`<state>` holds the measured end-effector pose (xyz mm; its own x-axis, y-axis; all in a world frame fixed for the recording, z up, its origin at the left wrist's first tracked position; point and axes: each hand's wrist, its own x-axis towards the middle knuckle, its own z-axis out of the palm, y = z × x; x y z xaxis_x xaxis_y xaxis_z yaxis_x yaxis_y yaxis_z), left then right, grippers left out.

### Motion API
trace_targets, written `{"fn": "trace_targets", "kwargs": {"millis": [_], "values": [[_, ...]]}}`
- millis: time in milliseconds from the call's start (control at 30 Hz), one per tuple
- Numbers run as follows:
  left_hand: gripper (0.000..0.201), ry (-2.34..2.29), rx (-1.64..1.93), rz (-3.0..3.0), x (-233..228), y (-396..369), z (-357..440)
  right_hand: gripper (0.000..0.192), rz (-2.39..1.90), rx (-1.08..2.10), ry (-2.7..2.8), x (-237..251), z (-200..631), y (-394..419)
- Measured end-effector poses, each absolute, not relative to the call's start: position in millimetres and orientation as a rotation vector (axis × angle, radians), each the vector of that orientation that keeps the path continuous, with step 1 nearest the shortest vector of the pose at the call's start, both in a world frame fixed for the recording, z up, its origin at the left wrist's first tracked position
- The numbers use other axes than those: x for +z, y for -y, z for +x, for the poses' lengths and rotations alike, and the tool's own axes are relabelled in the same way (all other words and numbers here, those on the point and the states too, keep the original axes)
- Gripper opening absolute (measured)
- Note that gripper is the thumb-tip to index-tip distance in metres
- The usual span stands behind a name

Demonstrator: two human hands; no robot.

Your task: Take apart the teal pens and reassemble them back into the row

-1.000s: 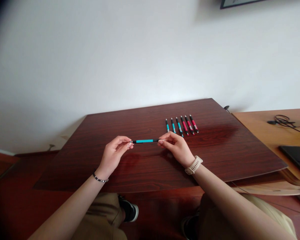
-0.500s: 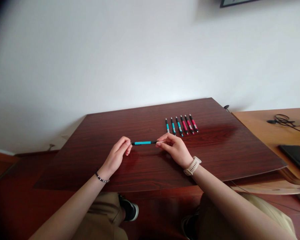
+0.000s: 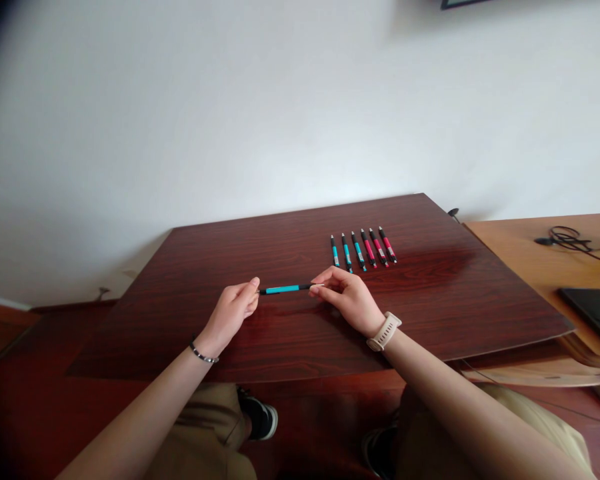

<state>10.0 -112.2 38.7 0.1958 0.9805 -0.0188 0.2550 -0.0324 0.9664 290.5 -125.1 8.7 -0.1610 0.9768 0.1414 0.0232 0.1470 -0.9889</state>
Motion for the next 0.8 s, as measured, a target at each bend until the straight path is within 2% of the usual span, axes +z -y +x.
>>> {"fn": "trace_targets", "kwargs": {"millis": [233,500,800], "values": [[0.065,-1.274,0.899,1.452,39,110,10,0.036,-1.037,1.197,1.428,7,291,125],[0.044,-1.086,0.902,1.513,41,111,9,0.039,-1.043,1.189,1.397,6,292,125],[0.066,-1.264,1.059,1.411,44,102,0,0.043,-1.05,1.209,1.316,12,291,125]]}}
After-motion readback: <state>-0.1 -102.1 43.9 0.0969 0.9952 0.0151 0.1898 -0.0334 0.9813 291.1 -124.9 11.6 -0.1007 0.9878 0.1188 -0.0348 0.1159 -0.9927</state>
